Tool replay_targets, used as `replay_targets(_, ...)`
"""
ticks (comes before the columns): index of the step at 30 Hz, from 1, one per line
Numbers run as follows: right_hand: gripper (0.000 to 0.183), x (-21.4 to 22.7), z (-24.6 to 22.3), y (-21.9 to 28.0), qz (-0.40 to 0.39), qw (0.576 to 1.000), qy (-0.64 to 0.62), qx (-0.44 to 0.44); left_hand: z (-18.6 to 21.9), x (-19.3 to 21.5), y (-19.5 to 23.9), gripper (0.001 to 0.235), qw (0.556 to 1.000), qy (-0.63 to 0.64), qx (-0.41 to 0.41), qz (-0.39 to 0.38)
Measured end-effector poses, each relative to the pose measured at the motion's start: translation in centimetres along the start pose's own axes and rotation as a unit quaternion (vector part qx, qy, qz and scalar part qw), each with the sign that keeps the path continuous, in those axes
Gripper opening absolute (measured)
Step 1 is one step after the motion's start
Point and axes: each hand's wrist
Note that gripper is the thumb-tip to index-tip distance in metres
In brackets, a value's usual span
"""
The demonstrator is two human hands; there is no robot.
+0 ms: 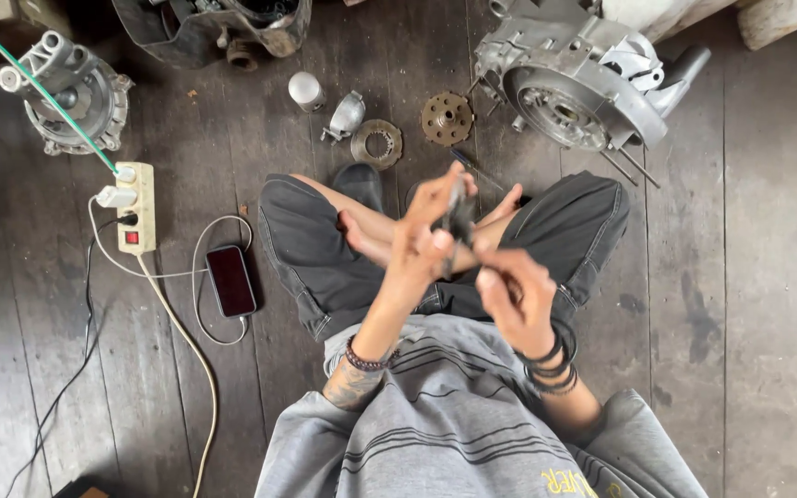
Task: Sanding and scraping a circular metal engine component by hand to clean or smooth its surface.
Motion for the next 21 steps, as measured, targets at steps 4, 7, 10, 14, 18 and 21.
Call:
replay_targets(4, 0.026, -0.2, 0.5, 1.1, -0.048, 0.997, -0.053, 0.024, 0.3, 0.5, 0.0, 0.084, 0.999, -0.016, -0.008, 0.032)
replay_targets(7, 0.027, 0.1, 0.2, -0.2, -0.046, 0.997, -0.052, 0.02, -0.7, 0.1, 0.3, 0.084, 0.999, -0.015, -0.03, 0.023)
replay_targets(10, 0.029, -0.3, -0.4, -0.1, -0.058, 0.995, -0.075, 0.037, 0.0, -0.3, 0.4, 0.087, 0.999, -0.009, -0.041, 0.011)
replay_targets(14, 0.029, -1.1, 0.4, 1.7, -0.088, 0.996, 0.008, 0.019, 0.7, 0.7, 0.3, 0.096, 0.992, 0.046, 0.037, 0.113)
replay_targets(18, 0.03, -1.1, -0.5, 0.2, -0.092, 0.996, -0.006, 0.014, 0.7, 0.1, 0.5, 0.088, 0.988, 0.074, 0.058, 0.125)
replay_targets(21, 0.029, -0.9, 2.3, 1.3, -0.074, 0.997, -0.021, 0.021, -2.6, 1.1, 0.9, 0.087, 0.992, 0.047, 0.054, 0.105)
Point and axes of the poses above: each hand's wrist, its own y-axis away from the middle knuckle, its own x-axis out of the back of the hand, z = x × y
